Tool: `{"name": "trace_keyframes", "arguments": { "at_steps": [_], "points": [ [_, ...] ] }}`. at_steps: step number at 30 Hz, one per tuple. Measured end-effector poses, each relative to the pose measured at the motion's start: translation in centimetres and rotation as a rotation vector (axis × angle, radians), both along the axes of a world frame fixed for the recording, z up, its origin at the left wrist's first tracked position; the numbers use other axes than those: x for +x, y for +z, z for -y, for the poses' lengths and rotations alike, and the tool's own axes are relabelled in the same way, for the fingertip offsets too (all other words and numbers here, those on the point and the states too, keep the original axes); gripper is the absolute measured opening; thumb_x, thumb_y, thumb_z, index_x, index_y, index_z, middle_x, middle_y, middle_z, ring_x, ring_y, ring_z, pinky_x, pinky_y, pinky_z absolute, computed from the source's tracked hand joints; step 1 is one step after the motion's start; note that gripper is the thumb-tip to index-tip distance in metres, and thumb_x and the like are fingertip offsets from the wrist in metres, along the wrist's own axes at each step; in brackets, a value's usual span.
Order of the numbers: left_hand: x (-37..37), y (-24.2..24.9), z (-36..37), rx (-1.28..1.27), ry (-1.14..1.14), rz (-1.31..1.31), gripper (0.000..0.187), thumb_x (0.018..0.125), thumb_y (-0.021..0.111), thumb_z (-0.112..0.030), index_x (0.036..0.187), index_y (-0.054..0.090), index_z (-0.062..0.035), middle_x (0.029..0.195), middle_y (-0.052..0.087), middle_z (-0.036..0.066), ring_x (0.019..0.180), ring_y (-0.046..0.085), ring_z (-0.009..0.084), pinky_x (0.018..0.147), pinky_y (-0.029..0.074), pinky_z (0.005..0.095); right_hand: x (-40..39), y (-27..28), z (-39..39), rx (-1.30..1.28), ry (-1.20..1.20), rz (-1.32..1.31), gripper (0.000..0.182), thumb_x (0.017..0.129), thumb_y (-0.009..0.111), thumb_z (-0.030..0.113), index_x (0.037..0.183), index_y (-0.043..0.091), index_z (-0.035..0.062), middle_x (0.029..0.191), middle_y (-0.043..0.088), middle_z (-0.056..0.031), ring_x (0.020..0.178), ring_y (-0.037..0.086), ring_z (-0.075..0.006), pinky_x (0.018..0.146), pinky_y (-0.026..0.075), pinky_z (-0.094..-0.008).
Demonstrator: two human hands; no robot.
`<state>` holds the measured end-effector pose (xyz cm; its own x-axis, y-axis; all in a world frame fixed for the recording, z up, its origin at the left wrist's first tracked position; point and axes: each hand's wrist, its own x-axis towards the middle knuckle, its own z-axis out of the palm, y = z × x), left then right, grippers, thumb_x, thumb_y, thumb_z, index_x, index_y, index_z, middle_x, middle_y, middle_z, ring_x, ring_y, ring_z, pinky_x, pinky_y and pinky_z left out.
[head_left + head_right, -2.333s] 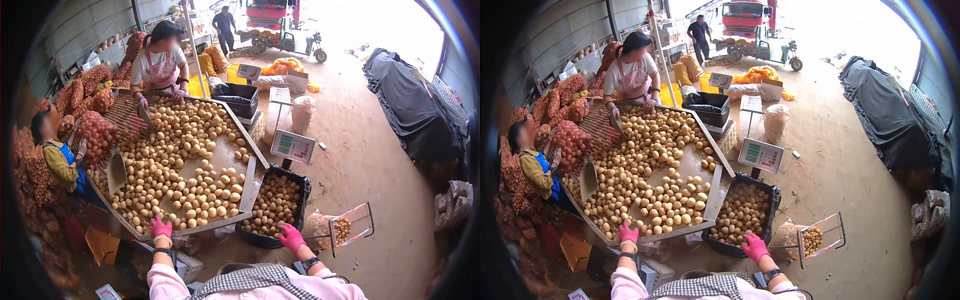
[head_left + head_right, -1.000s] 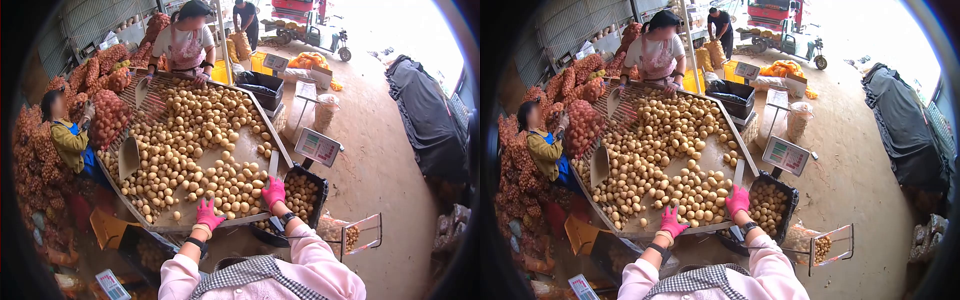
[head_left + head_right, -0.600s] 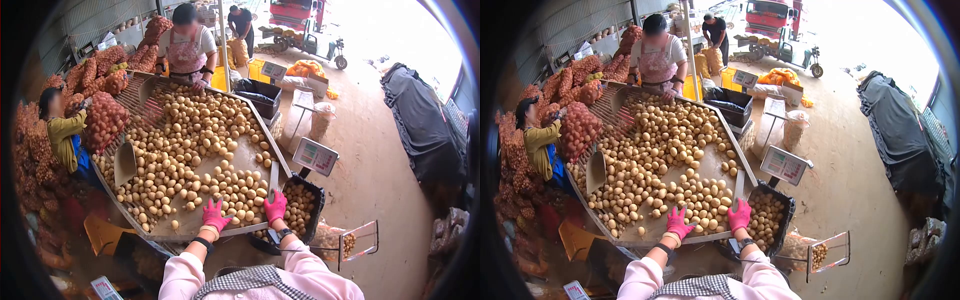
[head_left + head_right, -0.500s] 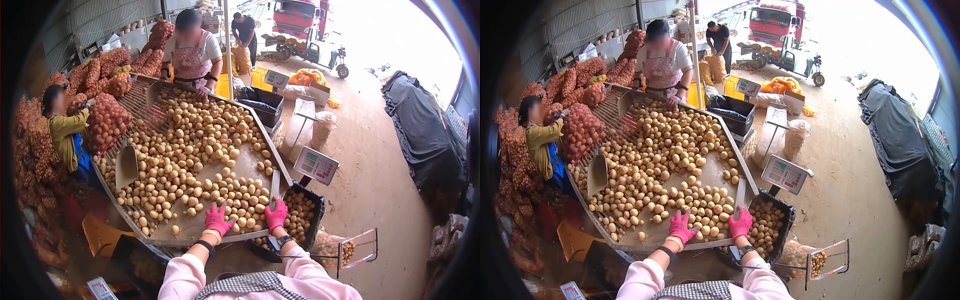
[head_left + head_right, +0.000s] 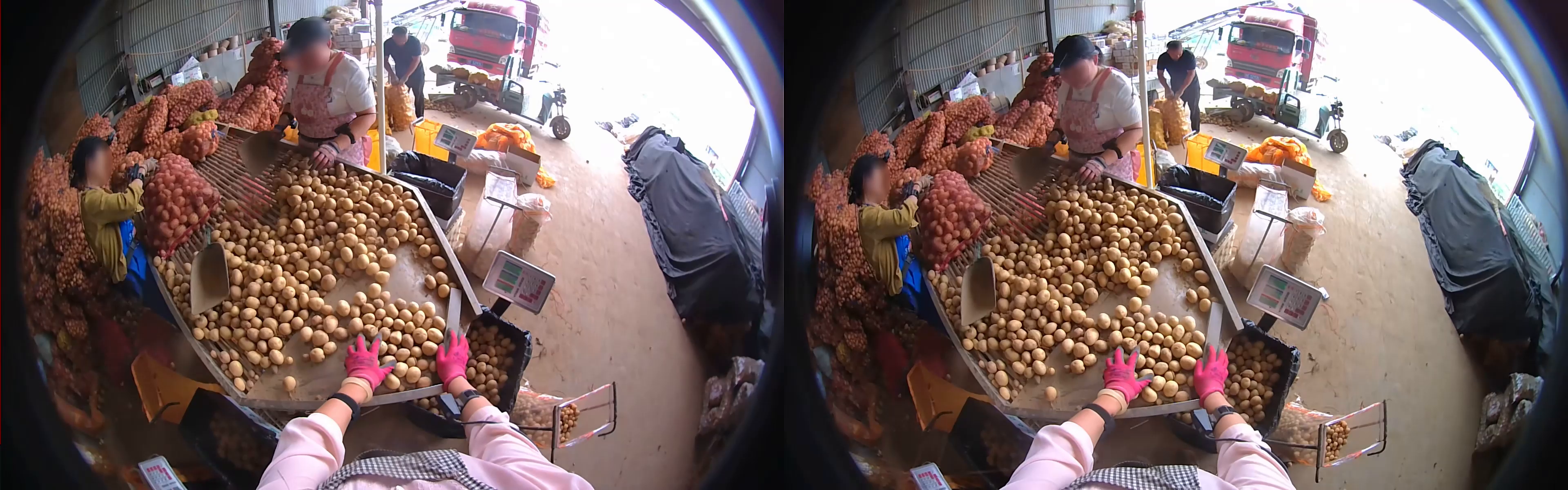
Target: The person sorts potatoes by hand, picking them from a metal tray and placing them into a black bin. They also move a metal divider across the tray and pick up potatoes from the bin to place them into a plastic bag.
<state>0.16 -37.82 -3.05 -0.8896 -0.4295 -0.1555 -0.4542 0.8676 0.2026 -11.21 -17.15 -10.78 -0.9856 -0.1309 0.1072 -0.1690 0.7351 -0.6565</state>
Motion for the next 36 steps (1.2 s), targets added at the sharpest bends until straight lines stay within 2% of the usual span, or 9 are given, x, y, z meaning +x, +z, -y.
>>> {"name": "trace_keyframes", "arguments": {
  "at_steps": [15,17,25,27,29,36],
  "points": [
    [-0.1,-0.6,-0.2,-0.026,0.004,-0.001,0.09,0.075,0.071,-0.064,0.15,0.036,-0.0301,0.156,0.026,0.017,0.132,0.039,0.0421,0.104,0.042,0.0511,0.2,1.3,0.0,-0.018,-0.009,0.002,0.06,0.087,0.063,0.029,0.142,0.044,0.0147,0.148,0.036,-0.0253,0.139,0.031,-0.0421,0.109,0.035,-0.0517],
    [-0.1,-1.0,-0.2,-0.023,-0.009,0.005,0.091,0.075,0.071,-0.064,0.151,0.035,-0.0299,0.156,0.025,0.018,0.132,0.038,0.0427,0.105,0.041,0.0513,0.4,2.3,0.0,-0.02,0.015,0.001,0.059,0.087,0.064,0.024,0.141,0.044,0.0102,0.144,0.038,-0.0285,0.135,0.035,-0.0452,0.111,0.033,-0.0504],
    [-0.2,-0.5,-0.5,-0.049,-0.007,0.003,0.092,0.074,0.071,-0.063,0.151,0.034,-0.0292,0.156,0.026,0.019,0.131,0.039,0.045,0.106,0.04,0.0527,0.3,1.8,0.0,-0.007,-0.004,-0.025,0.059,0.087,0.064,0.026,0.14,0.045,0.0124,0.143,0.04,-0.0265,0.134,0.036,-0.0446,0.11,0.035,-0.0503],
    [-0.2,-0.4,-0.5,-0.052,-0.01,0.003,0.092,0.074,0.071,-0.063,0.151,0.034,-0.0292,0.156,0.027,0.019,0.131,0.039,0.045,0.105,0.04,0.0529,0.2,1.5,0.0,0.005,-0.007,-0.05,0.057,0.087,0.063,0.029,0.14,0.046,0.0145,0.142,0.04,-0.0228,0.135,0.035,-0.0422,0.105,0.038,-0.0524],
    [-0.3,0.1,-0.5,0.001,0.004,0.049,0.094,0.075,0.07,-0.064,0.153,0.031,-0.0287,0.158,0.023,0.019,0.136,0.033,0.0476,0.11,0.035,0.0527,0.3,1.3,0.0,0.001,-0.01,-0.041,0.057,0.087,0.063,0.029,0.14,0.046,0.0145,0.143,0.04,-0.0228,0.135,0.035,-0.0425,0.105,0.038,-0.0527],
    [-0.4,-0.3,-0.4,0.011,0.004,0.038,0.092,0.077,0.069,-0.063,0.152,0.031,-0.0285,0.157,0.024,0.019,0.136,0.033,0.0485,0.11,0.035,0.0533,0.1,1.2,0.0,-0.017,-0.001,-0.02,0.059,0.088,0.063,0.028,0.141,0.044,0.0147,0.144,0.039,-0.0245,0.136,0.034,-0.0442,0.106,0.037,-0.0543]
  ]
}}
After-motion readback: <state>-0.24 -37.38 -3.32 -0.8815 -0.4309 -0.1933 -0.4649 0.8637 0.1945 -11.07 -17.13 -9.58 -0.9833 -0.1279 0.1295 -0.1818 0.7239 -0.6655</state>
